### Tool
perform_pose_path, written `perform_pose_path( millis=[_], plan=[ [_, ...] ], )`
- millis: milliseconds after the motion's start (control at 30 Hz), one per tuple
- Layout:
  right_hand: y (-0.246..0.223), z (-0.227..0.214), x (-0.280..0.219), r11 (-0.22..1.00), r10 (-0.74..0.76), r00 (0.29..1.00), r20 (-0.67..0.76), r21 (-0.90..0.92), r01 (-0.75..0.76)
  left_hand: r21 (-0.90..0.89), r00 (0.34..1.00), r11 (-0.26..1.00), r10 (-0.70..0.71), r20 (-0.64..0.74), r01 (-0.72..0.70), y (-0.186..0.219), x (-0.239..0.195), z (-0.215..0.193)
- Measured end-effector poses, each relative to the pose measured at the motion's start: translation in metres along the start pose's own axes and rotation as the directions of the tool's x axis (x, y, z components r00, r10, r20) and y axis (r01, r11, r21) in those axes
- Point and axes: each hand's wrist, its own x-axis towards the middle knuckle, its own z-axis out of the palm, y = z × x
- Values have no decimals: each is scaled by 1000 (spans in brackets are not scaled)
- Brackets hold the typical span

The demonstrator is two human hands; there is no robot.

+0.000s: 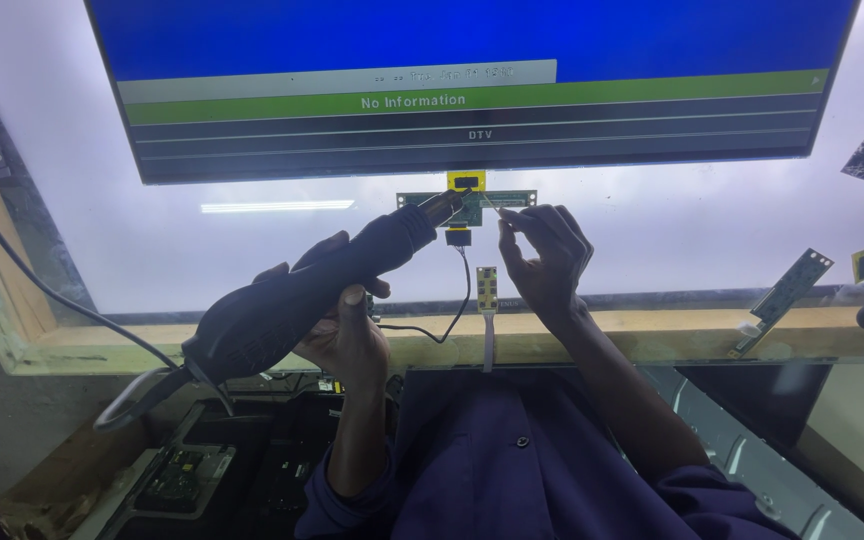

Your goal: The person uses a soldering iron to work on a circuit board connected to a television screen. They then move to a different area, pick up a large white screen panel, and peel a protective film off its surface by hand.

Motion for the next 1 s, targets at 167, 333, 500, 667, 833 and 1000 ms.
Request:
perform_pose_path(
  millis=[167,333,500,667,833,1000],
  plan=[
    [2,-1,0,1000,4,1000,8,1,-4,-7,1000,1000,-4,2,4,1,0,1],
    [2,-1,0,1000,7,1000,5,17,-7,-12,1000,1000,-17,4,17,-2,0,1],
    [4,0,-2,1000,13,1000,0,23,-13,-30,999,999,-14,-28,13,-4,-3,2],
    [3,0,0,999,10,1000,10,44,-11,-45,1000,999,-15,-17,14,-11,-5,0],
    [3,1,-1,999,12,1000,24,52,-14,-55,999,998,-30,-24,29,-11,-9,0],
    [3,1,-1,999,-3,1000,20,45,2,-53,999,998,-40,6,40,-19,-11,-2]
  ],
)
